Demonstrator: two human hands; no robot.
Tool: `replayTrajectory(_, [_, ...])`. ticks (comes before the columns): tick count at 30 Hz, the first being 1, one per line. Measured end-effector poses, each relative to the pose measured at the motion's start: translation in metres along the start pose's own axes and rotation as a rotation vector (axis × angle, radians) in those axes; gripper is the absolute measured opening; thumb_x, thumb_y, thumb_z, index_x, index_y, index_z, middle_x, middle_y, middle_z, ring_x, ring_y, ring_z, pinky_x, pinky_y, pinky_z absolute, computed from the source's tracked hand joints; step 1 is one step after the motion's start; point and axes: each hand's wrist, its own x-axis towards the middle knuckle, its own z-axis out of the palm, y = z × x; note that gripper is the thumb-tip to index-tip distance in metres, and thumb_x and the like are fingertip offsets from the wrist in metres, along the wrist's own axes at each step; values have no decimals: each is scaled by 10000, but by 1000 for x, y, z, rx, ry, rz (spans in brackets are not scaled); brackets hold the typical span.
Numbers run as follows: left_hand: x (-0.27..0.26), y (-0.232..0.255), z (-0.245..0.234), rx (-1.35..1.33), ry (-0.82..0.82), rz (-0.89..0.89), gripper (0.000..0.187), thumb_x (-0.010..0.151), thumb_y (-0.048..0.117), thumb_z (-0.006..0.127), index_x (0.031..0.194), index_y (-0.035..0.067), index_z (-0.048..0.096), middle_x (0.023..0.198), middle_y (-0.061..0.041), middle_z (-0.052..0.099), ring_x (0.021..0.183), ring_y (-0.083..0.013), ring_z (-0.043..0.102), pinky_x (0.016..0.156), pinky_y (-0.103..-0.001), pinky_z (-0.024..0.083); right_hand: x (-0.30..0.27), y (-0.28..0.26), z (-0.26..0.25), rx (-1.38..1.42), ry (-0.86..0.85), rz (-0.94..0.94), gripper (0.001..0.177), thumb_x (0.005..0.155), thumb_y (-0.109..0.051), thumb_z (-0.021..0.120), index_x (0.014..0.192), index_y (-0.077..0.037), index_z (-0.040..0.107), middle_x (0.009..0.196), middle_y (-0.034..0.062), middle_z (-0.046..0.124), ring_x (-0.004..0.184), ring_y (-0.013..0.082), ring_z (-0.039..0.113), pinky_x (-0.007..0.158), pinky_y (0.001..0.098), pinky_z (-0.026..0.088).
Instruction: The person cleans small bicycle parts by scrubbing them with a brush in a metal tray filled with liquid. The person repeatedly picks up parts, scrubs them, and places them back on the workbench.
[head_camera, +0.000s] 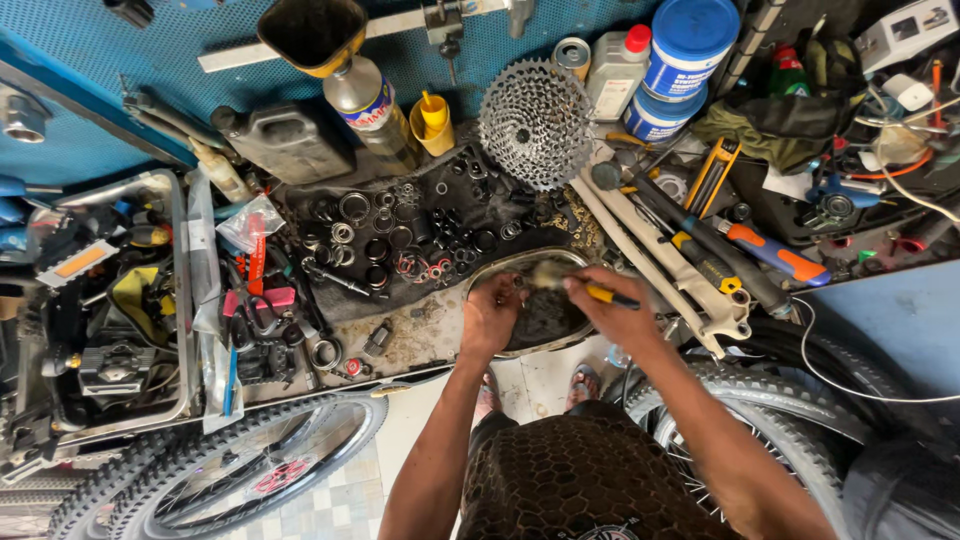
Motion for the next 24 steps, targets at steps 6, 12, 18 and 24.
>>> replayTrajectory(6, [10, 84, -42, 164, -32, 29, 272, 805, 183, 838, 998, 42, 708, 866, -127, 769, 768, -276, 763, 668, -366, 573, -9, -7, -24, -76, 129, 97, 290, 941, -310, 731, 1077, -58, 767, 768, 8, 711, 687, 58, 621, 615, 216, 494])
replayTrajectory(12, [-20, 149, -54, 284, 93, 433, 254, 899, 186, 795, 1104, 92, 680, 1053, -111, 747, 893, -303, 750, 757, -395, 603, -28, -7, -28, -80, 180, 73, 280, 953, -287, 741, 1104, -53, 763, 768, 35, 696, 709, 72, 598, 642, 239, 489])
replayTrajectory(18, [-19, 67, 1, 386, -236, 150, 258, 788, 165, 801, 1037, 134, 739, 1163, -167, 696, 939, -390, 709, 749, -506, 577, -44, -13, -25, -110, 167, 90, 272, 949, -264, 722, 1139, -72, 760, 888, 44, 770, 811, 78, 692, 727, 231, 542])
replayTrajectory(24, [1, 44, -1, 367, -161, 84, 305, 944, 198, 699, 1237, 129, 653, 1051, -153, 750, 876, -406, 723, 775, -515, 588, -47, -11, -28, -115, 195, 162, 278, 948, -273, 721, 1144, -80, 762, 889, 60, 771, 815, 91, 691, 736, 248, 534])
